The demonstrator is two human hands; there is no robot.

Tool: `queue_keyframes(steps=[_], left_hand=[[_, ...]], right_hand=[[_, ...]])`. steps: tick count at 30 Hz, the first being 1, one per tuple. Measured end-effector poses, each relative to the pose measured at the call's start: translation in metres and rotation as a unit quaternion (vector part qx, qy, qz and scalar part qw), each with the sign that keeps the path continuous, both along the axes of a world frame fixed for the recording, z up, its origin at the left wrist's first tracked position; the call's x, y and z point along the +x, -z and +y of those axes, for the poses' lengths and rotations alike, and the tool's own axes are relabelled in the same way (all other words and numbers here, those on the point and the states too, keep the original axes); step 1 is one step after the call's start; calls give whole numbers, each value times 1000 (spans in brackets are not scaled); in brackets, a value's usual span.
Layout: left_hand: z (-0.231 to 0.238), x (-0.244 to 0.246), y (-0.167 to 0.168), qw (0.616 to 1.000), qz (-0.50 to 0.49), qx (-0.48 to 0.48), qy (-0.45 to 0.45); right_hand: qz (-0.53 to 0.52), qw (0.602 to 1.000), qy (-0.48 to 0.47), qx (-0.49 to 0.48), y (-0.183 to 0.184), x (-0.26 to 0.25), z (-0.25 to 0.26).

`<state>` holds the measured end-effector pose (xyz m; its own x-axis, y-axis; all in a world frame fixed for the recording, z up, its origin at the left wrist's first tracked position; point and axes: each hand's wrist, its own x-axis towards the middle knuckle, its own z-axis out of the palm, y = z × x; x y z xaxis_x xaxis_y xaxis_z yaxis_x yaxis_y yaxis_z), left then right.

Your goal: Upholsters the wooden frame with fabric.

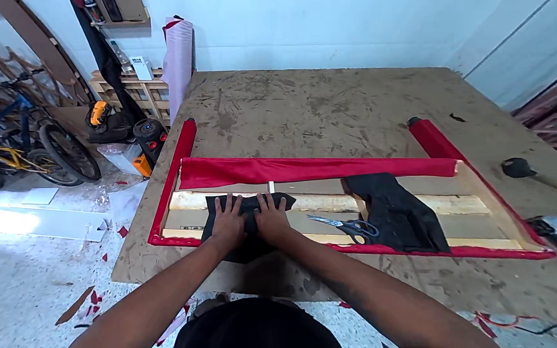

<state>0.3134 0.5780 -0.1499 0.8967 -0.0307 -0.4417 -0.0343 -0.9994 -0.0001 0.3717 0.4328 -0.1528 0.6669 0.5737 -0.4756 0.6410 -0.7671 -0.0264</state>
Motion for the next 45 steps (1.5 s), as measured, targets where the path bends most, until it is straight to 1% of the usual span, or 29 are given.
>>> queue_keyframes(steps=[4,6,9,13,14,15,16,17,18,19,20,21,22,23,24,26,27,28,30,31,33,36,37,38,40,41,43,44,45], left_hand=[[6,2,-3,1000,-28,-1,8],[12,5,2,1000,-19,7,24],[16,15,9,997,-5,24,68],[20,22,14,994,7,15,111],[23,21,13,993,8,3,117],[29,20,11,993,5,-22,120],[40,19,7,991,-12,-71,110],[55,19,2,984,-50,-147,86],[70,19,-1,961,-106,-250,50],[83,19,-5,915,-163,-370,3],[91,20,-13,844,-191,-498,-57],[94,22,-26,756,-177,-620,-111],[91,27,-40,664,-138,-722,-137],[86,33,-53,591,-92,-791,-129],[82,38,-66,565,-61,-817,-102],[88,42,-95,595,-81,-797,-56],[98,42,-103,599,-100,-793,-46],[108,40,-107,584,-119,-802,-40],[123,37,-107,534,-146,-832,-26],[130,33,-107,517,-153,-842,-18],[141,31,-108,512,-169,-842,0],[148,31,-104,485,-191,-853,18],[149,28,-102,491,-206,-846,22],[150,25,-101,510,-226,-830,18],[158,24,-99,542,-246,-804,-11],[164,30,-101,550,-247,-796,-41],[174,49,-110,560,-233,-783,-141],[175,64,-115,562,-232,-769,-196],[175,81,-111,564,-243,-756,-228]], right_hand=[[-24,999,4,38,-5,-2,-8],[-20,999,25,41,-1,-3,-9],[-23,999,42,3,6,-4,2],[-25,997,65,-46,7,-6,15],[-23,997,71,-32,6,-5,13],[-20,996,84,5,3,-5,9],[-30,992,103,62,-3,-5,3],[-54,982,124,131,-11,-6,-4],[-87,964,144,205,-21,-10,-9],[-115,939,167,277,-33,-19,-10],[-120,908,200,349,-46,-32,-2],[-94,868,241,424,-61,-50,15],[-50,822,280,493,-76,-70,42],[-17,782,306,543,-88,-87,75],[-10,753,321,575,-96,-101,105],[-8,716,328,616,-106,-108,142],[-11,710,313,630,-112,-110,152],[-17,712,292,638,-121,-112,160],[-13,721,264,641,-140,-116,173],[-3,720,259,644,-148,-116,176],[16,710,252,658,-155,-111,180],[42,669,245,701,-164,-94,183],[60,667,241,702,-167,-88,183],[79,670,226,703,-168,-81,183],[84,673,214,703,-163,-76,191],[93,672,211,703,-158,-78,195],[128,675,209,696,-143,-90,192],[131,696,218,671,-134,-97,183],[106,740,245,617,-123,-102,169]])
